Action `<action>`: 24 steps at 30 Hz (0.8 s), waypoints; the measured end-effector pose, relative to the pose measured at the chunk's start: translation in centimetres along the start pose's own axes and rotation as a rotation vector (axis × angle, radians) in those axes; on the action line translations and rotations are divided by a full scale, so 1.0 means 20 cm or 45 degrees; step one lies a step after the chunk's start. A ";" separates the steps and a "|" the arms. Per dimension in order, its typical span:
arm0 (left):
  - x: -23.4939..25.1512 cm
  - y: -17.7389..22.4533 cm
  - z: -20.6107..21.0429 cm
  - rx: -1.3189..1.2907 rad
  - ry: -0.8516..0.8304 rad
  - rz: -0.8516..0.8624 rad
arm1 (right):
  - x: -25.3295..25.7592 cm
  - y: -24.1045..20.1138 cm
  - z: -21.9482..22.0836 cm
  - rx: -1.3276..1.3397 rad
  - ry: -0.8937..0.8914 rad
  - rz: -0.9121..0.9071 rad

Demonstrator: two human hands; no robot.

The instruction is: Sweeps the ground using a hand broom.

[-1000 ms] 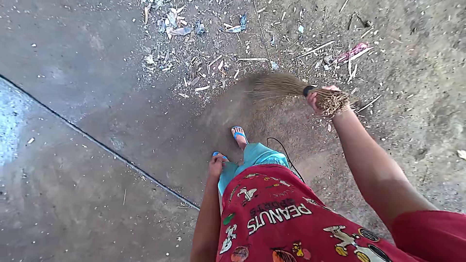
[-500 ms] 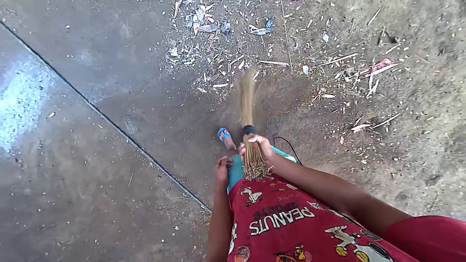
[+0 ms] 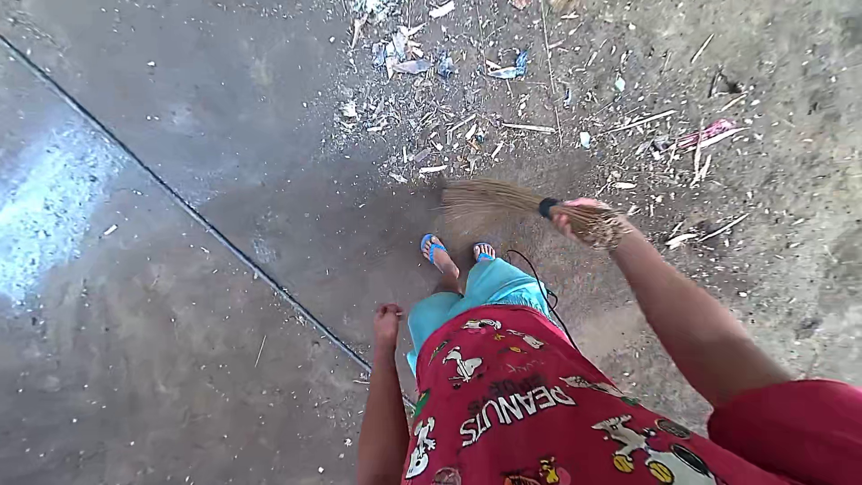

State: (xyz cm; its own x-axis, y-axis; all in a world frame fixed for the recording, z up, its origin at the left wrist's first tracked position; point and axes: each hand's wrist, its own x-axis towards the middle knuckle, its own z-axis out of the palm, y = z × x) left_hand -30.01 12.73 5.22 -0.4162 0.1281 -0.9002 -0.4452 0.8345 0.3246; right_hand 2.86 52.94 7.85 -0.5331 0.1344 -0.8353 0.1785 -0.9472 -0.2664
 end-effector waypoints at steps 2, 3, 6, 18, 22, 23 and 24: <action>0.03 0.04 -0.08 -0.064 0.064 0.047 | -0.08 -0.15 -0.09 0.005 0.115 -0.082; 0.03 0.04 -0.10 -0.098 0.081 0.056 | -0.10 -0.17 -0.08 0.046 0.150 -0.147; 0.03 -0.01 -0.09 -0.165 0.057 0.013 | -0.02 -0.14 0.14 0.172 0.244 -0.390; -0.05 -0.30 0.08 -0.171 -0.039 -0.074 | 0.09 0.56 1.21 0.164 -0.347 0.417; -0.04 -0.22 -0.03 -0.102 -0.033 -0.108 | 0.37 0.69 1.23 0.145 -0.705 0.580; -0.05 -0.19 -0.05 -0.088 -0.019 -0.104 | 0.43 0.70 1.22 0.111 -0.699 0.545; -0.05 -0.16 -0.06 -0.070 -0.004 -0.100 | 0.53 0.71 1.18 0.097 -0.788 0.480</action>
State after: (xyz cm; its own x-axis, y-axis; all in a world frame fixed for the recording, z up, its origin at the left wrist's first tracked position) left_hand -29.15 9.28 5.46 -0.3759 0.0651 -0.9244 -0.5192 0.8115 0.2683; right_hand -19.80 34.08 6.57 -0.8211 -0.3727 -0.4323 0.3960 -0.9174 0.0390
